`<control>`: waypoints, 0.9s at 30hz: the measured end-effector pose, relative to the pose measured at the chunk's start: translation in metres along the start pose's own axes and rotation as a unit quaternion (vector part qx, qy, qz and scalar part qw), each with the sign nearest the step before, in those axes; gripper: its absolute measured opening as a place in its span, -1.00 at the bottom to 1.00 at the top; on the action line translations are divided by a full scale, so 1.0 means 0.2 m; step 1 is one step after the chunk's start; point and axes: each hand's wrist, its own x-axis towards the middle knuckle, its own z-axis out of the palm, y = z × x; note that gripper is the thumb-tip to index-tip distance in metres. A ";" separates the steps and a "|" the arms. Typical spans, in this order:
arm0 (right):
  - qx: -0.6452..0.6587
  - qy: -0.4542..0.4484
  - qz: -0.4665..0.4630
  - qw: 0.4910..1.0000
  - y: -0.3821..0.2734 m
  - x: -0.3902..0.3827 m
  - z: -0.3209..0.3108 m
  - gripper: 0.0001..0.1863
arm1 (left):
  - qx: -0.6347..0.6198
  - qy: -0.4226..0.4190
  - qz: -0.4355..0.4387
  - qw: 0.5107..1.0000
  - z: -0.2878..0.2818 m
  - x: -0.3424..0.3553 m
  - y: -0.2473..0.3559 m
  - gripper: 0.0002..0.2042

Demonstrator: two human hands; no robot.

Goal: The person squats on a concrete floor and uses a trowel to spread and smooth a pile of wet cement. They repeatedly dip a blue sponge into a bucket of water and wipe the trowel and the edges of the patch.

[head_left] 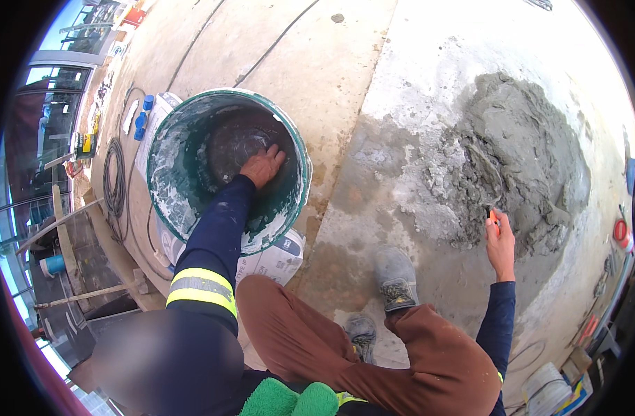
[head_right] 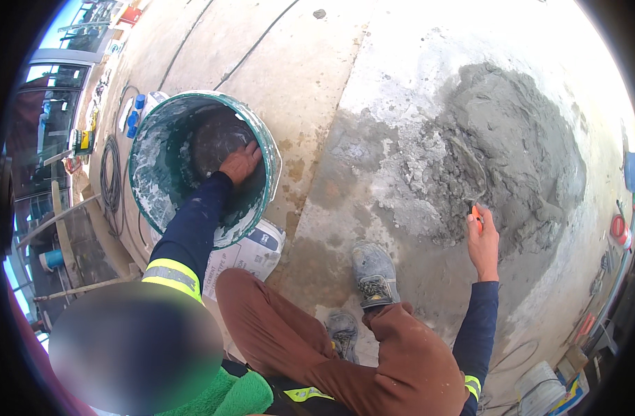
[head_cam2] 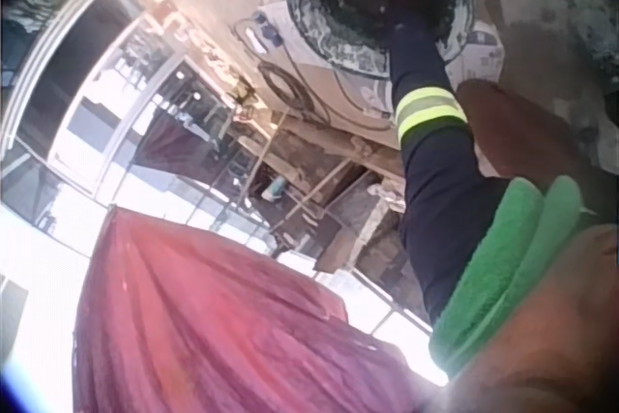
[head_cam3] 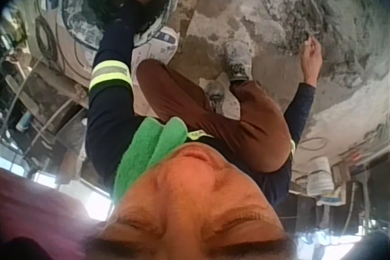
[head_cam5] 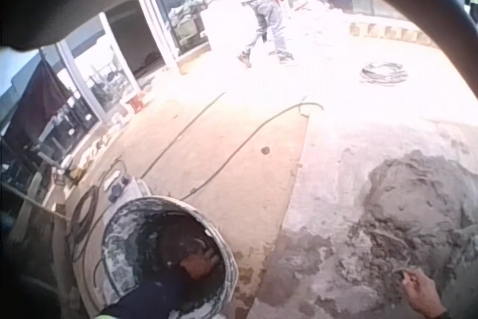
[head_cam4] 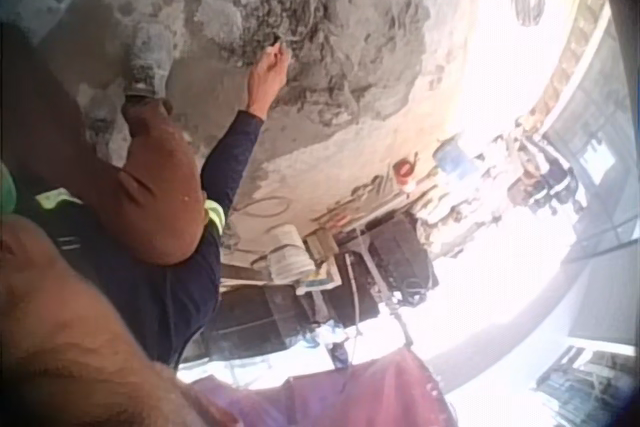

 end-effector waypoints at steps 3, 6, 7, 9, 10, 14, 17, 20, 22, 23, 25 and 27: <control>-0.003 -0.001 0.005 1.000 -0.01 -0.01 0.00 -0.58 | 0.028 -0.020 -0.002 0.999 0.04 -0.01 -0.01 -0.77; 0.009 -0.037 0.033 0.999 -0.09 -0.02 -0.02 -0.54 | 0.073 -0.052 0.002 0.996 0.10 -0.04 -0.01 -0.77; 0.004 -0.040 0.035 0.999 -0.11 -0.02 -0.02 -0.55 | 0.085 -0.055 0.011 0.995 0.11 -0.04 -0.01 -0.77; -0.005 -0.044 0.036 0.998 -0.12 -0.03 -0.03 -0.55 | 0.101 -0.057 0.023 0.993 0.13 -0.04 -0.01 -0.76; -0.010 -0.045 0.039 0.998 -0.12 -0.02 -0.03 -0.55 | 0.106 -0.056 0.027 0.992 0.14 -0.04 -0.01 -0.76; -0.020 -0.043 0.037 0.998 -0.09 -0.02 -0.03 -0.56 | 0.115 -0.119 0.017 0.986 0.12 -0.01 0.02 -0.74; -0.020 -0.051 0.041 0.998 -0.11 -0.03 -0.02 -0.56 | 0.102 -0.048 0.030 0.993 0.10 -0.05 0.03 -0.70; -0.028 -0.047 0.047 0.997 -0.10 -0.04 -0.04 -0.57 | 0.146 -0.099 0.029 0.984 -0.06 -0.01 0.11 -0.59; -0.023 -0.046 0.039 0.998 -0.10 -0.04 -0.02 -0.57 | 0.137 -0.048 0.034 0.989 -0.05 -0.05 0.08 -0.50; -0.017 -0.045 0.033 0.998 -0.10 -0.04 -0.01 -0.57 | 0.133 -0.021 0.037 0.990 -0.04 -0.07 0.07 -0.45; -0.016 -0.043 0.026 0.999 -0.11 -0.04 -0.02 -0.58 | 0.115 -0.032 0.021 0.993 -0.04 -0.07 0.07 -0.41; -0.023 -0.046 0.024 0.998 -0.11 -0.04 -0.03 -0.58 | 0.103 -0.047 0.011 0.994 -0.04 -0.06 0.08 -0.38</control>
